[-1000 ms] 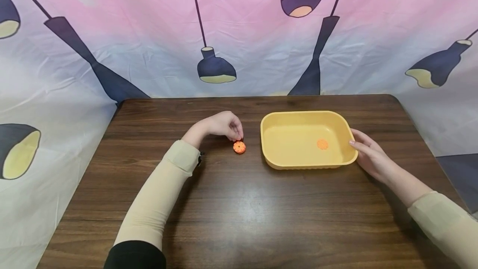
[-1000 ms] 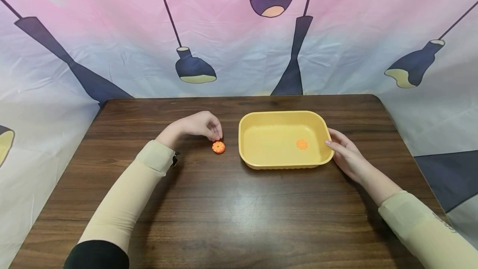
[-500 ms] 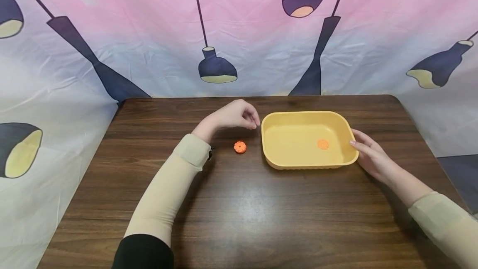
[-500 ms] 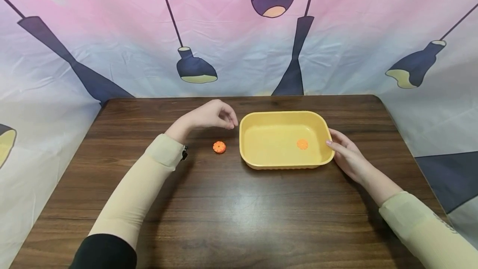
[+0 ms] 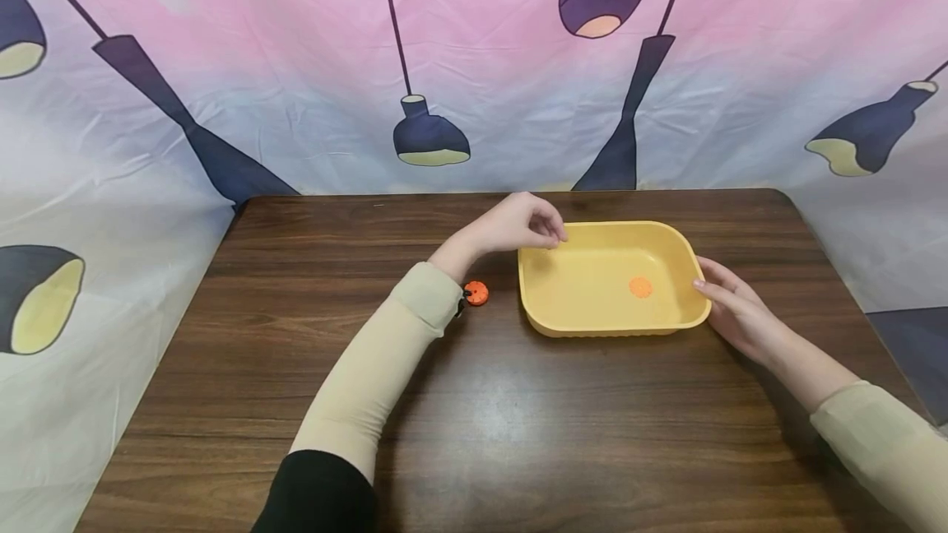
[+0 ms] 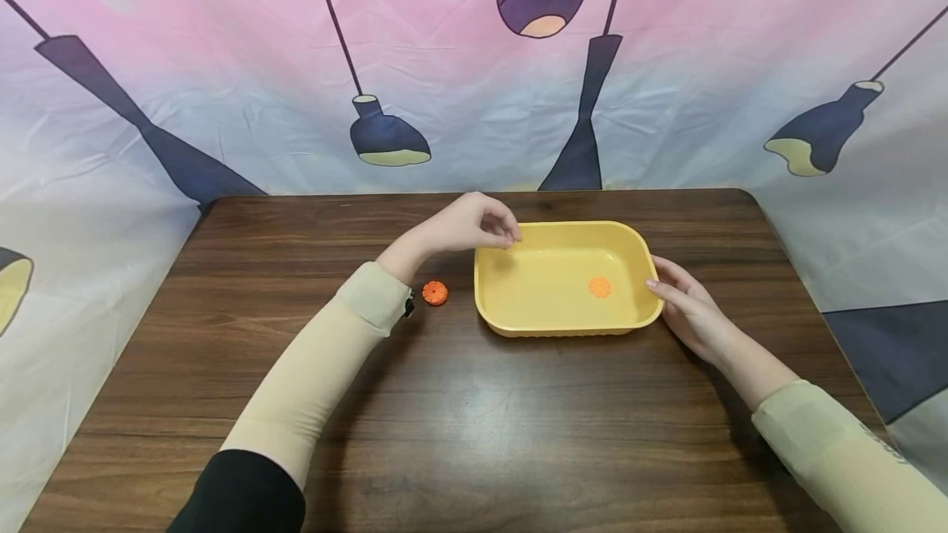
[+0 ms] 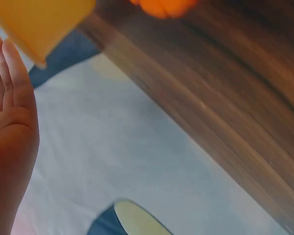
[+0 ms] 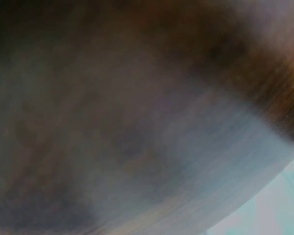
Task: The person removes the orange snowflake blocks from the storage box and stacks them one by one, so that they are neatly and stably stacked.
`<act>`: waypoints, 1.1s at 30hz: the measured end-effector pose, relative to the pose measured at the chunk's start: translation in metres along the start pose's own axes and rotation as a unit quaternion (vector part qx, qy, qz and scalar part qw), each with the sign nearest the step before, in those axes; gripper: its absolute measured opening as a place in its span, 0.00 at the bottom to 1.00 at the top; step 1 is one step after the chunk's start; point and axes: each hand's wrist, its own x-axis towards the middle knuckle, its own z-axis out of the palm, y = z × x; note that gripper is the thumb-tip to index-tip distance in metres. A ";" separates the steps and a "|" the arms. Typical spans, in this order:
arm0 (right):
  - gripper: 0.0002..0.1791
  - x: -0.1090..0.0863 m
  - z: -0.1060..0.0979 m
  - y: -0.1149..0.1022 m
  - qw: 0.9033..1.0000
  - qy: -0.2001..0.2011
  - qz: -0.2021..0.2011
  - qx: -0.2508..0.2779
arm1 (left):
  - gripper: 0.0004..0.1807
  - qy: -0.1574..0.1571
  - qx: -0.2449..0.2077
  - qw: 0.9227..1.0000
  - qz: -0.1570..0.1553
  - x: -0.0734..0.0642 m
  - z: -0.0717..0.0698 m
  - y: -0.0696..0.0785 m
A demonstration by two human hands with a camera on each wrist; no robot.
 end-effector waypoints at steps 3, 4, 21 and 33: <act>0.24 0.000 0.000 0.000 1.000 0.002 0.001 -0.002 | 0.06 -0.002 0.003 1.000 0.012 0.010 0.010 0.002; 0.24 0.000 0.000 0.000 1.000 0.003 0.002 -0.003 | 0.06 -0.003 0.004 1.000 0.017 0.014 0.014 0.003; 0.23 0.001 -0.001 0.001 1.000 0.014 0.000 -0.001 | 0.10 -0.053 0.014 0.998 0.034 0.056 0.063 0.016; 0.23 0.000 -0.001 0.001 1.000 0.018 0.003 -0.006 | 0.13 -0.106 0.035 0.993 0.027 0.064 0.082 0.020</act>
